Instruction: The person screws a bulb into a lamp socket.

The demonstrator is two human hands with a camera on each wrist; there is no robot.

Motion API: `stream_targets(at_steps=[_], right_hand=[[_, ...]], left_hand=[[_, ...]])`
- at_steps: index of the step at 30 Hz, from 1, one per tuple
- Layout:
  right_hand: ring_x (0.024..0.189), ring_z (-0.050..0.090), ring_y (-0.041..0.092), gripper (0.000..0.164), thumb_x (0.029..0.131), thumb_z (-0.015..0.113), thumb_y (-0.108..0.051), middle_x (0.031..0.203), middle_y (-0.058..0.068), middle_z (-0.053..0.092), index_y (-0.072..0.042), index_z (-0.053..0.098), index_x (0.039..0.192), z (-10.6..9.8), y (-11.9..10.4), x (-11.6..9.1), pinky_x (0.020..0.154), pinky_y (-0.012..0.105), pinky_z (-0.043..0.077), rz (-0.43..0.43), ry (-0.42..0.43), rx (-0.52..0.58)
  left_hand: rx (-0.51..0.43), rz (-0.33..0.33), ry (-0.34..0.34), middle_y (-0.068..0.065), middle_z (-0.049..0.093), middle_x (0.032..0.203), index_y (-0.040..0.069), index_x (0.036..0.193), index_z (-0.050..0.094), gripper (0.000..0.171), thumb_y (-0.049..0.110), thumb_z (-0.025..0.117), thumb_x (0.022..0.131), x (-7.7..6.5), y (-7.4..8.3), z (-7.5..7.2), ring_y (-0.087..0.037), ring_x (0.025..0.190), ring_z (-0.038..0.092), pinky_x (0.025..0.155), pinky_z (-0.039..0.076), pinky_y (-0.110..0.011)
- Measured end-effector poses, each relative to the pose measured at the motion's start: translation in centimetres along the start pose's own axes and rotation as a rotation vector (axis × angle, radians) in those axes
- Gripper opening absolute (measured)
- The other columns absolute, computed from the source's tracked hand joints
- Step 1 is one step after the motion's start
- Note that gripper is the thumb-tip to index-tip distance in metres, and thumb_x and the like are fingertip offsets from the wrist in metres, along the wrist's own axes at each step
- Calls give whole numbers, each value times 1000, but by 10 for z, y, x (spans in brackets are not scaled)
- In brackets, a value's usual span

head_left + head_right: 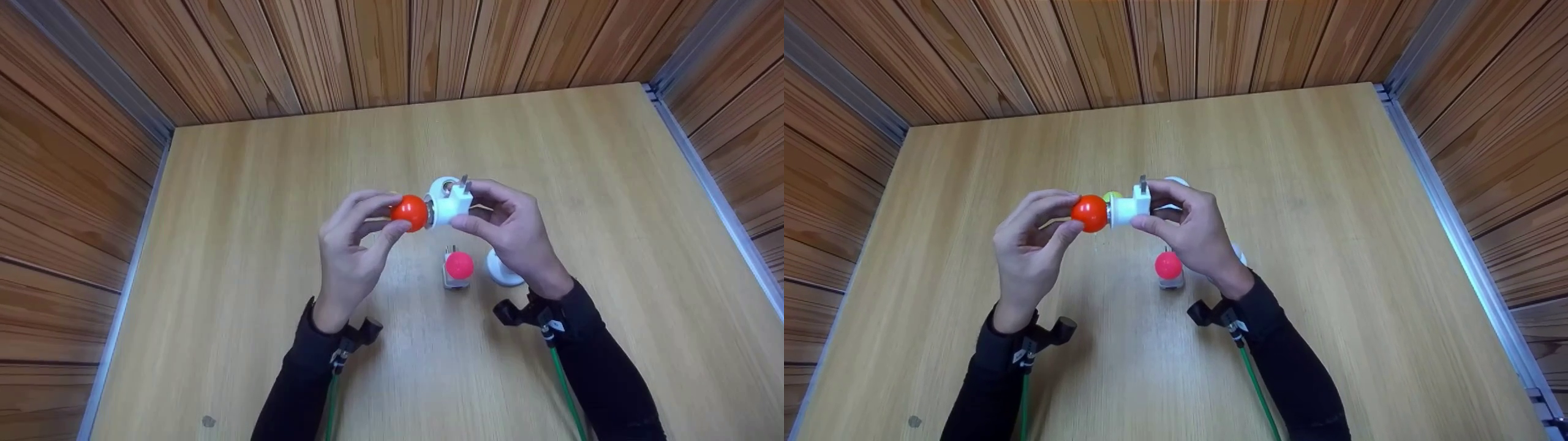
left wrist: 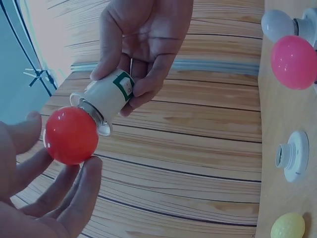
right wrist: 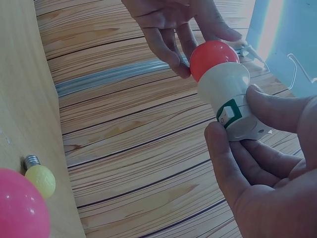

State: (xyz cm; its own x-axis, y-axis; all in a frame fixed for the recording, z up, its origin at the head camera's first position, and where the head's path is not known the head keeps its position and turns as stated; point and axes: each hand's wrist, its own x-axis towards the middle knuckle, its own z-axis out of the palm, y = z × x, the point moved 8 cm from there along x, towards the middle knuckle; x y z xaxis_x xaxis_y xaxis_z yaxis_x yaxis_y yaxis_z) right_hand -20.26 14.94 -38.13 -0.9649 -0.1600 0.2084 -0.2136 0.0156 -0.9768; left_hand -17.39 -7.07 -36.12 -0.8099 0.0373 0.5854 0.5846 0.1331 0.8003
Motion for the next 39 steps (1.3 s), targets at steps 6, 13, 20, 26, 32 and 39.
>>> stream_targets(at_steps=[6,13,20,26,32,39], right_hand=[[105,72,18,46,86,79,13,126,26,71,5,70,130,1,0,0,95,23,65,-13,-1,0],[105,72,17,47,86,80,12,121,7,76,7,69,131,0,0,0,95,23,65,-28,3,-13],[106,73,18,46,86,80,11,119,-2,77,6,69,132,-1,0,0,96,22,64,-28,22,-40],[106,72,16,45,87,79,10,118,-7,77,8,69,131,-2,0,-1,96,21,64,-27,26,-42],[105,74,12,44,87,80,10,115,-8,76,10,68,130,-4,0,-1,95,21,64,-27,40,-41],[105,73,15,41,90,76,11,115,-6,78,8,69,130,-4,0,-1,95,21,64,7,46,-33]], left_hand=[[0,-27,8,-18,73,115,-2,119,75,33,9,85,90,0,-1,0,-21,102,77,87,69,-33],[-13,-24,11,-19,72,116,-3,119,74,33,8,85,89,0,-1,0,-22,104,76,88,68,-33],[-33,-20,6,-21,71,117,-5,121,74,35,6,84,89,-1,1,0,-24,109,74,91,68,-34],[-40,-5,-6,-21,71,119,-5,122,74,36,5,84,89,-1,3,2,-24,110,73,92,67,-34],[-57,22,-25,-23,70,121,-7,121,73,36,3,84,88,-1,5,4,-27,112,73,94,67,-35],[-72,117,-54,-26,68,122,-9,120,72,35,-2,83,88,-1,10,6,-31,115,72,102,64,-37]])
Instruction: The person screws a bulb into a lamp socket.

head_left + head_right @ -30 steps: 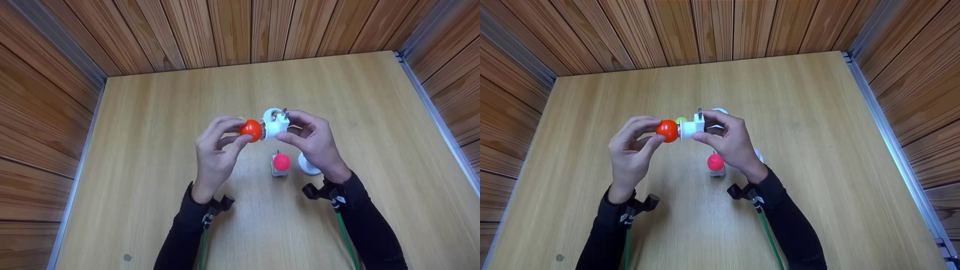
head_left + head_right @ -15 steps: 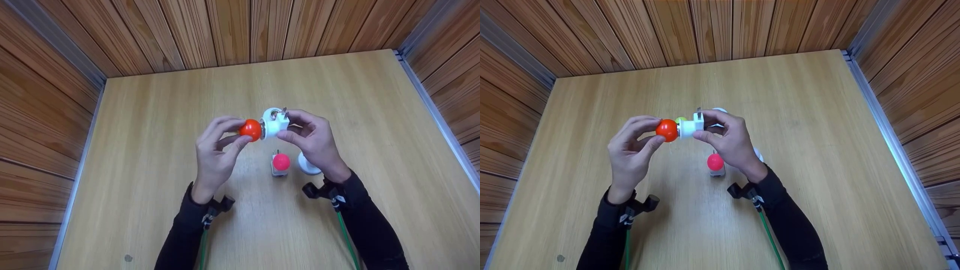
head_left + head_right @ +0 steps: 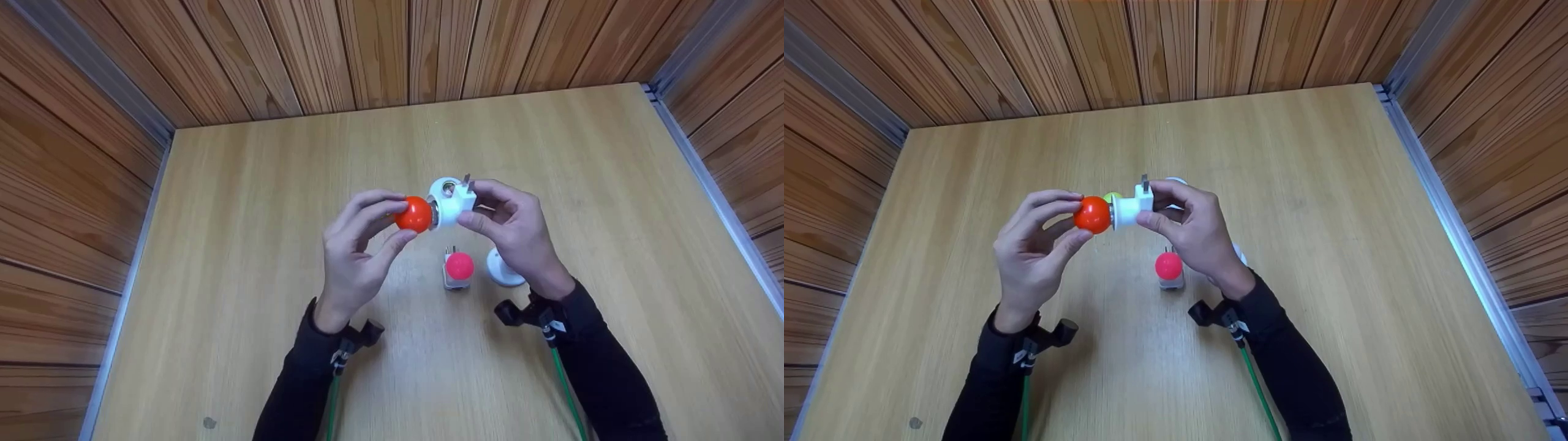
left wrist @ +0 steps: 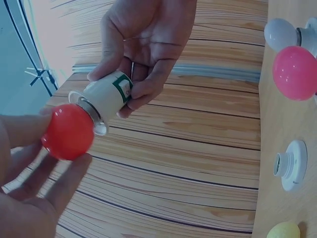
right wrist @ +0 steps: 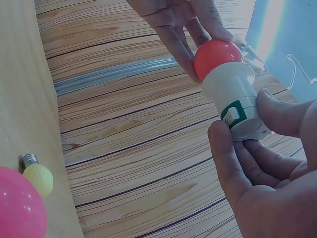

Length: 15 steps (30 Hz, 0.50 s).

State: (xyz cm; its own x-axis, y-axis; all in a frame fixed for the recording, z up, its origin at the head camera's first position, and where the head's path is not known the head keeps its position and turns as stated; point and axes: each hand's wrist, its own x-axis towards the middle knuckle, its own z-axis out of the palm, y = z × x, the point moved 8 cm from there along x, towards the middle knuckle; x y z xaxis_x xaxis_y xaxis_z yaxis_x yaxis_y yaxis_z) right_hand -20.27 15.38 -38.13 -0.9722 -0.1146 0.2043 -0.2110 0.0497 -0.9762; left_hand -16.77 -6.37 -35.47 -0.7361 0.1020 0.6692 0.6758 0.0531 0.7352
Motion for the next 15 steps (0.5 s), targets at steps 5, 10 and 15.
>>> stream_targets(at_steps=[5,10,15], right_hand=[[107,72,16,40,91,73,12,116,-4,78,8,69,131,0,0,0,94,20,63,21,-6,27],[107,72,18,40,93,72,10,117,-2,78,7,69,132,0,-1,0,93,20,64,31,-17,28],[107,72,19,39,94,72,9,118,-1,78,5,69,133,0,-1,-1,92,20,64,39,-27,15]], left_hand=[[17,75,-29,-26,68,123,-9,119,73,33,-5,82,88,1,4,2,-32,115,70,105,63,-37],[65,132,-57,-25,68,123,-7,119,74,32,-6,81,87,0,8,3,-30,114,69,103,64,-32],[145,206,-83,-23,70,123,-5,118,74,32,-5,82,87,-1,11,5,-31,116,70,103,65,-35]])
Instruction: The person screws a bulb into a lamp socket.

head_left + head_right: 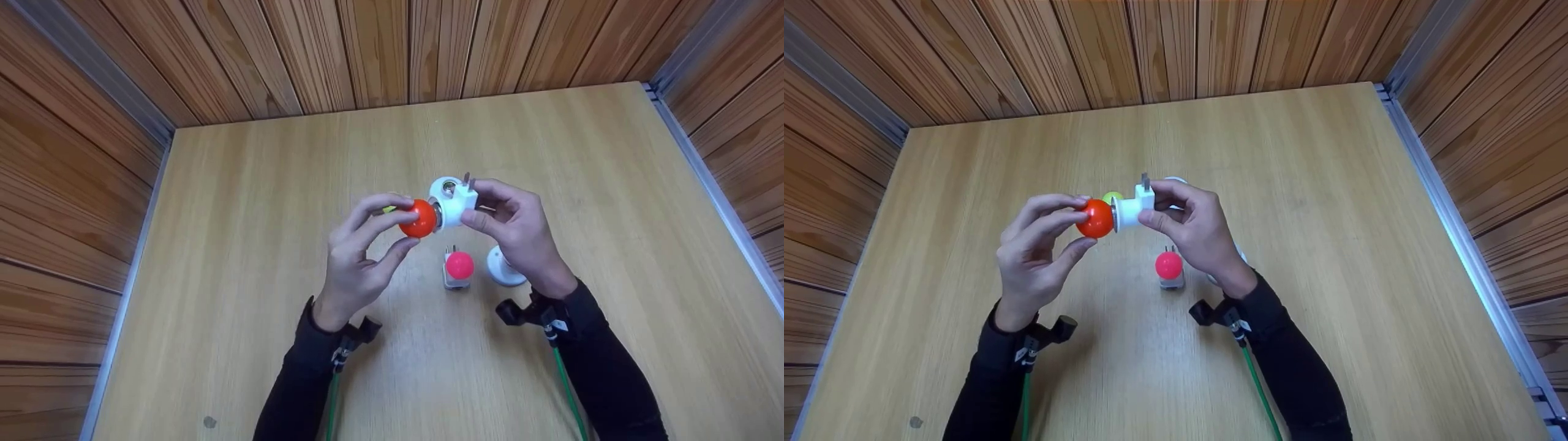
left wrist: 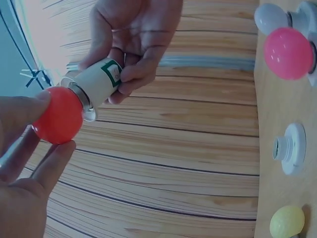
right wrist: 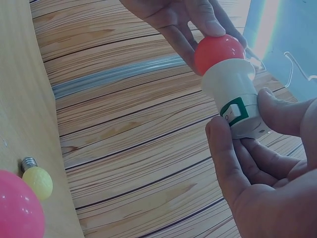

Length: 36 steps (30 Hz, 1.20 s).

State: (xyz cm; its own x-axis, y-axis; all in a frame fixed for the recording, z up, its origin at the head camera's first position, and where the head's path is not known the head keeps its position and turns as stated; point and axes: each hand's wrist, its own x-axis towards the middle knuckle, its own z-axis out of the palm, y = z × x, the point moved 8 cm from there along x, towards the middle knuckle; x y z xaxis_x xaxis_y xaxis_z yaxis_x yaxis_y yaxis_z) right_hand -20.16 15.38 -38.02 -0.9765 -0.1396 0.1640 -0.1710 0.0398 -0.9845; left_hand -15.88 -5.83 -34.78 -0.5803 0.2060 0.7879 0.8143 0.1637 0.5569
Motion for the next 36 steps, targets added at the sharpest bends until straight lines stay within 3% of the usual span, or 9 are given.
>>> stream_targets(at_steps=[5,11,18,21,27,32,36], right_hand=[[106,72,19,38,95,70,8,117,-3,79,5,70,133,0,1,1,91,20,64,12,0,-2],[108,73,18,38,95,71,9,117,-1,78,5,69,132,0,2,1,93,21,64,2,-7,11],[106,73,16,37,94,71,10,115,-3,78,10,67,131,0,0,2,94,21,63,-35,-7,31],[105,72,15,37,93,72,10,113,-4,77,10,68,130,0,0,2,95,21,63,-45,0,30],[107,72,15,38,91,76,9,115,-1,74,10,67,127,0,-3,2,100,23,63,-101,13,34],[109,71,15,41,88,79,9,117,0,74,11,66,127,3,-3,1,101,22,62,-123,4,19],[110,72,15,42,86,81,10,118,2,75,12,66,126,3,-2,2,99,22,63,-127,4,31]], left_hand=[[26,51,-19,-21,70,121,-4,117,75,31,-4,83,87,1,3,1,-32,119,71,102,65,-39],[23,35,-18,-23,70,123,-5,121,72,35,-3,83,87,3,0,-1,-31,116,72,103,64,-35],[-58,-115,-15,-25,67,127,-10,132,65,51,2,85,87,2,-11,-2,-29,118,73,104,64,-36],[-39,-167,-18,-22,69,125,-7,133,67,51,6,86,87,1,-15,-3,-25,113,75,100,65,-33],[-27,-238,-25,-17,76,120,-2,132,69,48,12,86,89,-1,-21,-3,-20,100,79,92,67,-31],[-52,-306,26,-16,78,118,-2,128,71,45,13,87,89,-4,-26,-4,-19,98,80,88,68,-31],[-62,-321,49,-17,78,116,-3,126,72,44,12,87,88,-5,-26,-4,-20,99,81,89,68,-31]])
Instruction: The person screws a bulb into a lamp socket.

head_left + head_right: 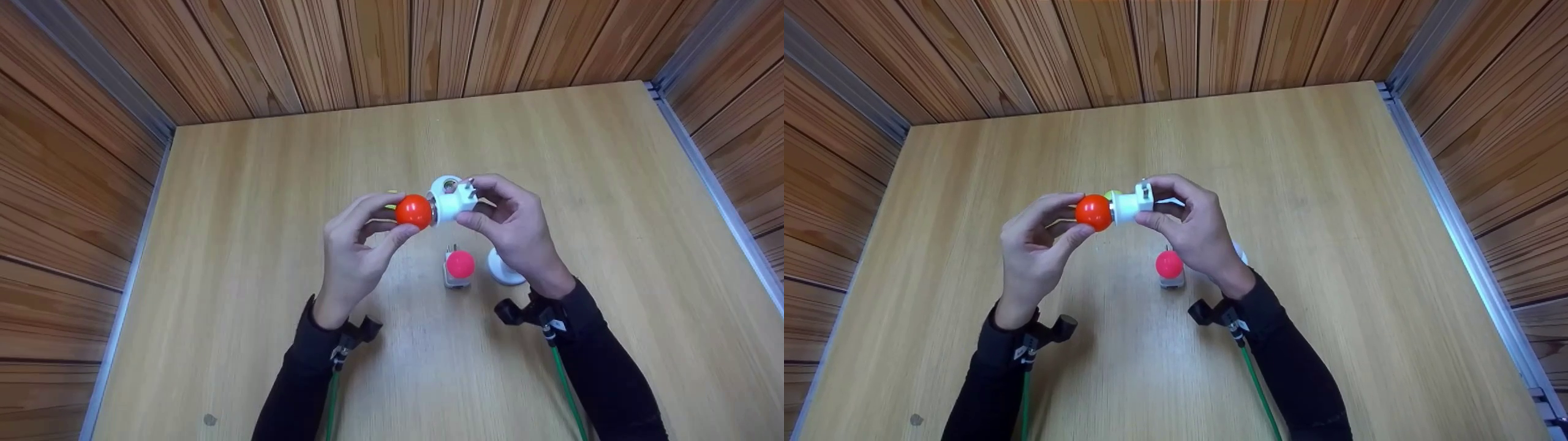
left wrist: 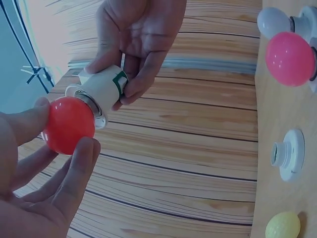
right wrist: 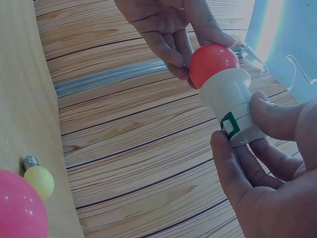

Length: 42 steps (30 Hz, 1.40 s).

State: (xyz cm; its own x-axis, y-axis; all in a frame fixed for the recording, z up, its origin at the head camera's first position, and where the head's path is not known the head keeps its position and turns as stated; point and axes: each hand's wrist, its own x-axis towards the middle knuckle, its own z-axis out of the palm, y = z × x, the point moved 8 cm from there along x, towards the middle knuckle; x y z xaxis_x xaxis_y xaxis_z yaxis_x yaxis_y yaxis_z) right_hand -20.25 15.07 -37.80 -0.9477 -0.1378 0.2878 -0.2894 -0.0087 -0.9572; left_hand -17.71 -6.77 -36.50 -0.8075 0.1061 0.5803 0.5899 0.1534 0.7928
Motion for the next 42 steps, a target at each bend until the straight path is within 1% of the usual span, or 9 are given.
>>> stream_targets(at_steps=[2,8,15,24,30,33,38,40,42], right_hand=[[111,72,15,42,86,80,11,118,2,76,13,66,125,0,0,0,99,23,63,-6,-1,13],[110,72,14,42,87,80,11,117,-3,75,14,65,126,-1,-1,0,99,23,63,-15,1,11],[107,71,13,44,87,80,9,116,-6,74,12,66,129,-5,2,0,99,21,63,30,35,-28],[107,71,13,41,88,78,12,115,-6,75,10,68,128,-6,4,0,97,21,63,66,53,-41],[105,71,16,38,89,76,11,114,-5,76,8,70,127,-6,3,0,95,20,64,89,57,-52],[104,71,17,38,90,75,10,113,-4,78,7,71,128,-6,3,1,92,20,64,106,51,-47],[96,70,21,34,95,71,8,109,2,78,5,72,128,-6,5,-1,83,22,65,148,23,-9],[93,69,22,32,96,69,7,108,5,78,5,72,128,-6,6,-1,81,23,65,157,16,7],[92,69,22,32,96,69,7,108,5,78,5,72,128,-5,6,-1,80,23,65,159,12,16]], left_hand=[[-5,4,3,-18,78,115,-3,126,72,44,12,87,87,0,1,0,-20,99,81,89,68,-31],[-35,7,-9,-19,76,118,-4,127,71,44,10,86,88,1,1,2,-21,104,80,91,68,-33],[-46,15,-32,-22,74,123,-5,129,70,44,8,85,90,0,2,4,-25,113,77,96,66,-33],[-14,50,-43,-23,72,130,-5,131,69,43,7,82,92,0,5,5,-28,121,75,99,65,-33],[32,134,-53,-24,72,129,-6,130,70,40,3,81,92,0,11,6,-31,120,75,101,64,-33],[83,197,-61,-24,72,129,-5,129,70,40,1,81,91,-1,15,7,-30,118,76,103,64,-33],[178,302,-79,-21,74,128,-3,127,71,39,2,82,90,-2,20,9,-28,117,76,105,63,-35],[191,318,-84,-20,74,129,-2,127,71,39,3,82,90,-3,22,9,-27,118,75,106,62,-35],[190,318,-84,-20,73,129,-2,127,71,39,3,83,90,-3,22,9,-27,118,75,106,63,-35]])
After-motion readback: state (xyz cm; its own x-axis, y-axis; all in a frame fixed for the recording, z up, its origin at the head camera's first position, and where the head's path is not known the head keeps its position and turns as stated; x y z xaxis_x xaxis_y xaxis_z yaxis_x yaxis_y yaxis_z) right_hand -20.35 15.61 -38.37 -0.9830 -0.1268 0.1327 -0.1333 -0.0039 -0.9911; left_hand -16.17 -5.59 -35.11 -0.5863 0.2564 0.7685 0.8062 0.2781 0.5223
